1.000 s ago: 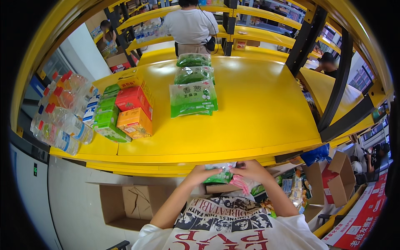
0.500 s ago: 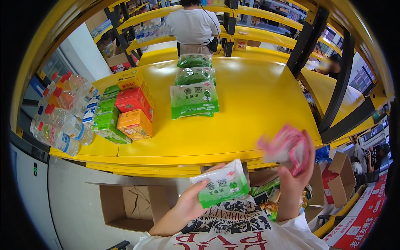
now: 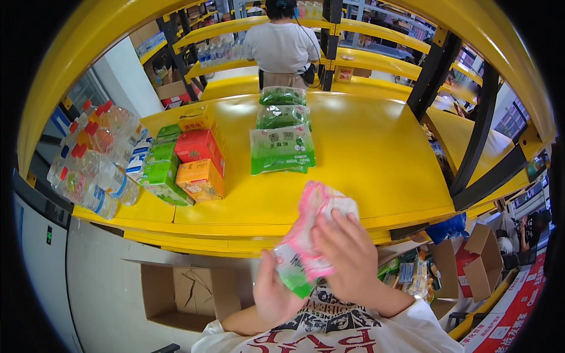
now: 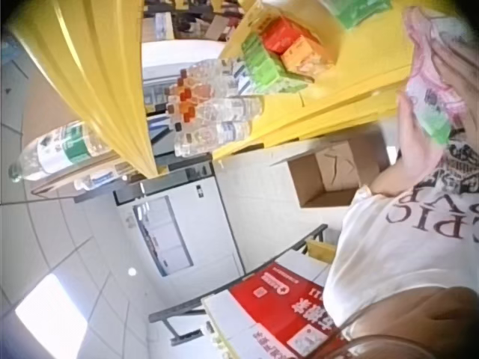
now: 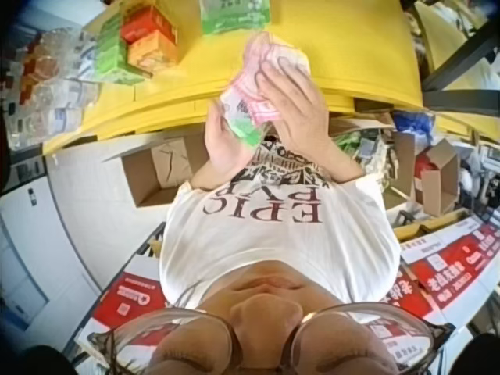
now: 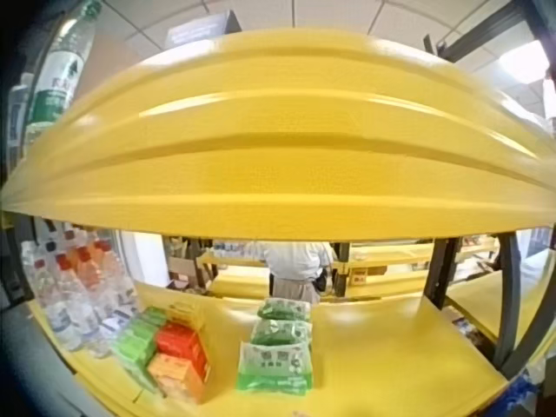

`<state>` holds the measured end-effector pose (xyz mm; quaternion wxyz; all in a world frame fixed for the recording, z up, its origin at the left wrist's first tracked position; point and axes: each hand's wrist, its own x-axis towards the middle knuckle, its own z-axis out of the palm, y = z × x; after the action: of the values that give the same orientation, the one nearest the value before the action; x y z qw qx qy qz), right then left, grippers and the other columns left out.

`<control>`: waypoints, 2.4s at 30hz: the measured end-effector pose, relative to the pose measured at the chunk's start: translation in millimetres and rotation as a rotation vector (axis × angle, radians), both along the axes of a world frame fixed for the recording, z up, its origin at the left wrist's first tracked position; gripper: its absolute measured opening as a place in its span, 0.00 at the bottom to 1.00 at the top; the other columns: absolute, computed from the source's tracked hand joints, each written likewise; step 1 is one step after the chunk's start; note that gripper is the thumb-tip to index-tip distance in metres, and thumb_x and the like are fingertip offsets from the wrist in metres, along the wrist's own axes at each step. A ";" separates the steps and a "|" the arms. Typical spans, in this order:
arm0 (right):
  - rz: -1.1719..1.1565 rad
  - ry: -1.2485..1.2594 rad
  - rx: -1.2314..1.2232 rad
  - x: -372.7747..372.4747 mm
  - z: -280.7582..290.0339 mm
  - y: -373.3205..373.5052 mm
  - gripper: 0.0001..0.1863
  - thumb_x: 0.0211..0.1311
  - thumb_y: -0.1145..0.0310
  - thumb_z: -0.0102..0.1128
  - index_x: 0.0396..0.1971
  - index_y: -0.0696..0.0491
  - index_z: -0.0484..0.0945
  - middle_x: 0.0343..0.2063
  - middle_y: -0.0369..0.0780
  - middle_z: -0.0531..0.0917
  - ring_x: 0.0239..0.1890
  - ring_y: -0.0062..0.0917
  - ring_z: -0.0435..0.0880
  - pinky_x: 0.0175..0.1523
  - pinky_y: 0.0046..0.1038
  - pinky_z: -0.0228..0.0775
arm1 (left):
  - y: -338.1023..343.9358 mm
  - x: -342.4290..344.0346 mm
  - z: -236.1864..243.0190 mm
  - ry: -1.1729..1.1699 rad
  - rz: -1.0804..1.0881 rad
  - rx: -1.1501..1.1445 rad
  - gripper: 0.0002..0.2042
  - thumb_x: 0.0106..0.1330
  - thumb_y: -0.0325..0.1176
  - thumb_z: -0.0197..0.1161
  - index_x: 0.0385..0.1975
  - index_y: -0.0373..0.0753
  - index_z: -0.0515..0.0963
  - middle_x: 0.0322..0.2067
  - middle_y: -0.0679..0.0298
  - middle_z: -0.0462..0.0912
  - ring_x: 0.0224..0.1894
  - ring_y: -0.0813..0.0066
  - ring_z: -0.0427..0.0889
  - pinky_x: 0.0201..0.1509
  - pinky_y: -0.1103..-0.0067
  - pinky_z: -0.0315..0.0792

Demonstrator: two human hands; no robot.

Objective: The person repeatedly wipes the surface of small green and white snack packages with a pink cloth, then places them in a neat stack on a yellow table. The person handles each package one at a time, wiping both sides before stacking.

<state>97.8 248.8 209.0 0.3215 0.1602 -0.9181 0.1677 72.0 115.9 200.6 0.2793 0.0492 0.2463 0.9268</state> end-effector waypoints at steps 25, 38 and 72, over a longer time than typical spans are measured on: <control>0.231 0.235 -0.488 -3.6 -16.5 17.8 0.20 0.35 0.70 0.67 0.35 0.52 0.76 0.44 0.44 0.76 0.38 0.31 0.77 0.40 0.28 0.68 | 13.7 -28.3 -17.5 0.430 0.213 -0.403 0.32 0.65 0.56 0.35 0.59 0.35 0.49 0.61 0.54 0.51 0.62 0.64 0.53 0.63 0.67 0.50; 0.366 -0.173 0.059 8.7 -8.4 -20.2 0.29 0.52 0.51 0.50 0.54 0.50 0.66 0.56 0.38 0.66 0.59 0.28 0.63 0.60 0.35 0.51 | 18.6 -33.4 -11.0 -0.084 -0.185 0.212 0.35 0.58 0.57 0.46 0.63 0.46 0.49 0.64 0.56 0.44 0.65 0.60 0.45 0.64 0.55 0.45; 0.601 -1.009 -1.556 17.0 -30.0 -4.2 0.11 0.61 0.66 0.49 0.37 0.58 0.70 0.22 0.31 0.71 0.25 0.11 0.67 0.31 0.17 0.59 | 10.1 -41.4 -0.5 0.764 0.563 -0.125 0.33 0.57 0.50 0.46 0.61 0.39 0.53 0.62 0.44 0.46 0.66 0.56 0.43 0.66 0.60 0.35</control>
<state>114.8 244.6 179.0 -0.1496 0.0399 -0.5014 0.8512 30.6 126.0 200.1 -0.0906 0.3009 0.3904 0.8653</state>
